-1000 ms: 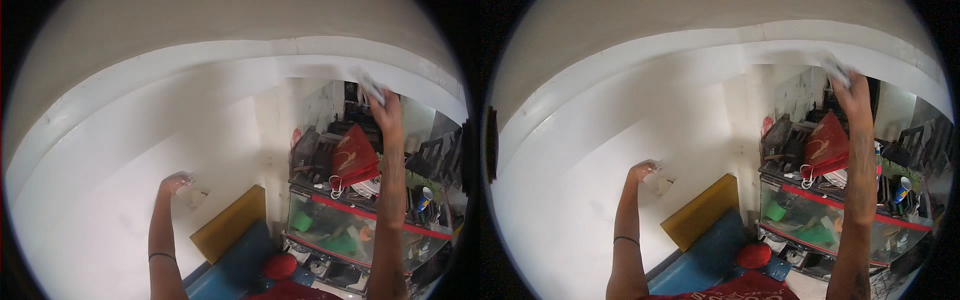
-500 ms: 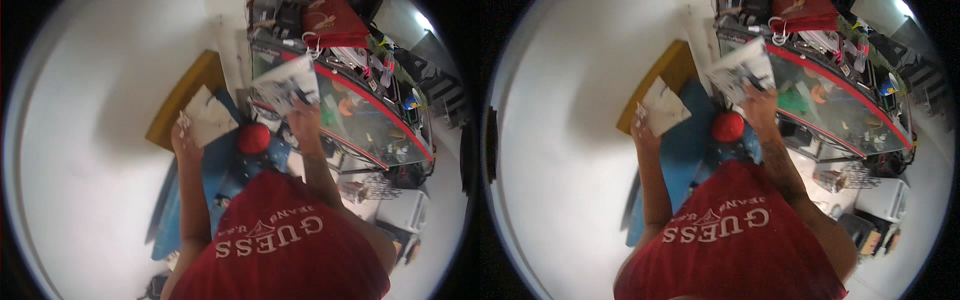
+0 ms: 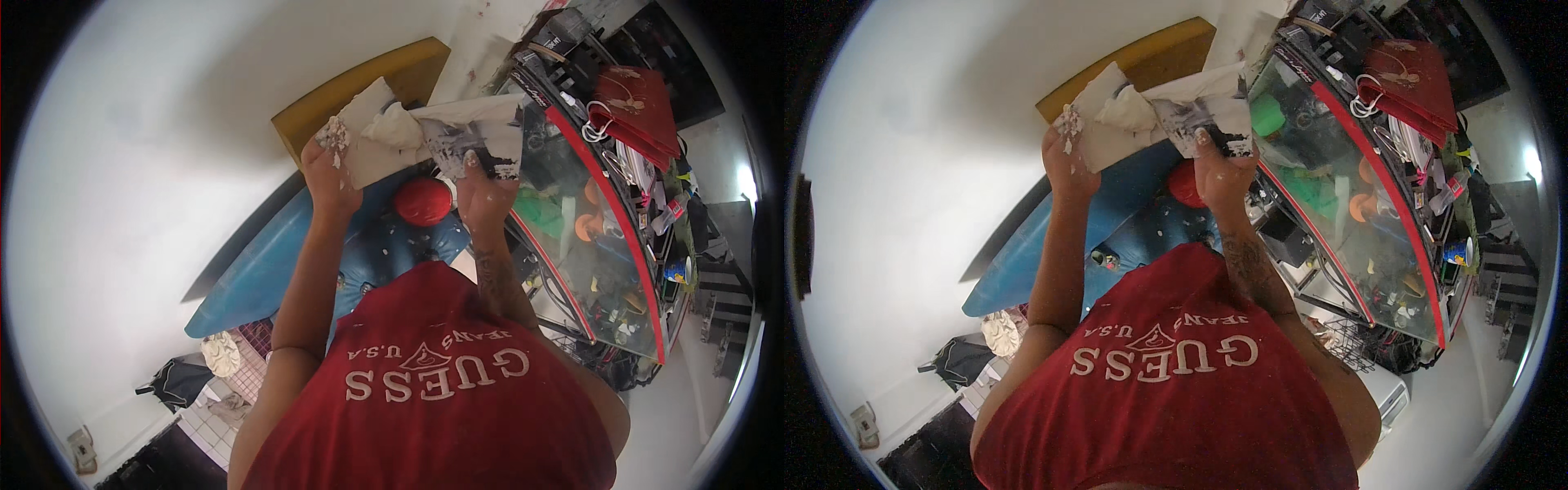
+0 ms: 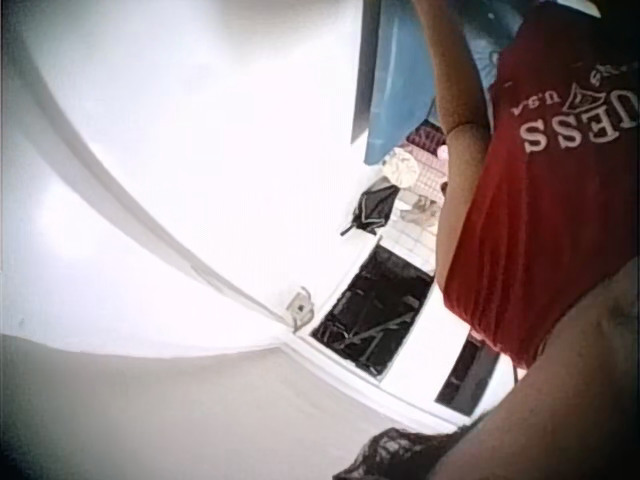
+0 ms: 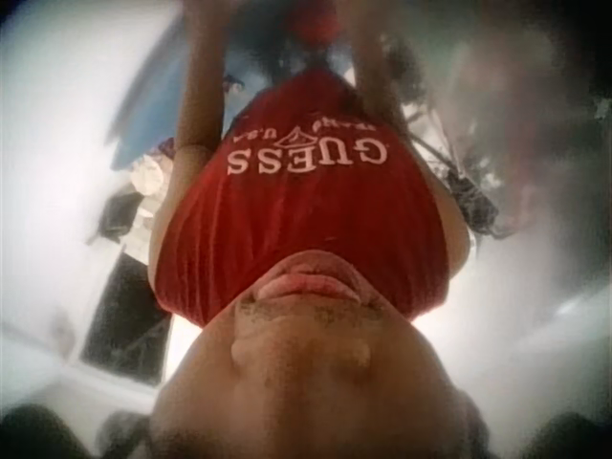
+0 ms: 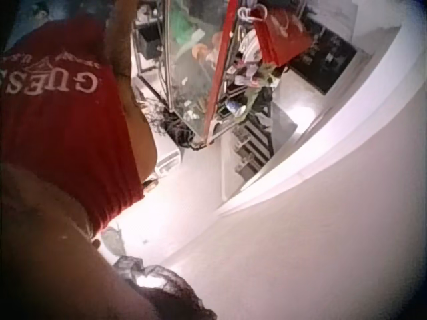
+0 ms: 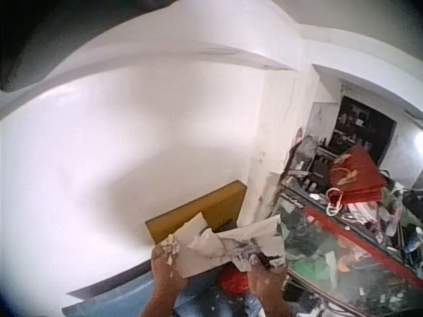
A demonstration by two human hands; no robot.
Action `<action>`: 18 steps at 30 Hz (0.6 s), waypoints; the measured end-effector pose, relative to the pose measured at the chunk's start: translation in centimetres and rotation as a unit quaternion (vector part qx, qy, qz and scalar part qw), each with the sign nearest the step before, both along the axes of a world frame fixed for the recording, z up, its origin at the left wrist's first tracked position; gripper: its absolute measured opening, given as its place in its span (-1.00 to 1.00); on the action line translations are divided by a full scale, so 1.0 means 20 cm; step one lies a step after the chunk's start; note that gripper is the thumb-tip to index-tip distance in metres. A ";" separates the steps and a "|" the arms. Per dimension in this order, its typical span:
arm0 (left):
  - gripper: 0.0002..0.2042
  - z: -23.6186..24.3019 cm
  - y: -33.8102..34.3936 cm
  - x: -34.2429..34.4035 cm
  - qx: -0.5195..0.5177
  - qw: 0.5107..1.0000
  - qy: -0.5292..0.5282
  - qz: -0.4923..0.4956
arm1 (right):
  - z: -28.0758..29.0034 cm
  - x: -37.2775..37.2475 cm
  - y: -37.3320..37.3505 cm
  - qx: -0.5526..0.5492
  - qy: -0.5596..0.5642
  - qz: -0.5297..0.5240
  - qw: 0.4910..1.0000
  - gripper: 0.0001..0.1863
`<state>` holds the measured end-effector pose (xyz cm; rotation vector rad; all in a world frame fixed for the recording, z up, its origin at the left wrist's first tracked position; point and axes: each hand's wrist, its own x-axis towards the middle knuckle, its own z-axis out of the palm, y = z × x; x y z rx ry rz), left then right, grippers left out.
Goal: Applying white putty or plaster to a wall corner using a putty knife and a board.
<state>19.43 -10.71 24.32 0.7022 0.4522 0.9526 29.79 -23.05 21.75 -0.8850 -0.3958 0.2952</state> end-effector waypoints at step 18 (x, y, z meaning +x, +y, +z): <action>-0.80 -0.08 0.10 -0.22 -0.122 0.991 -0.056 -0.021 | 0.09 -0.12 0.15 -0.250 -0.559 0.043 0.790 -0.51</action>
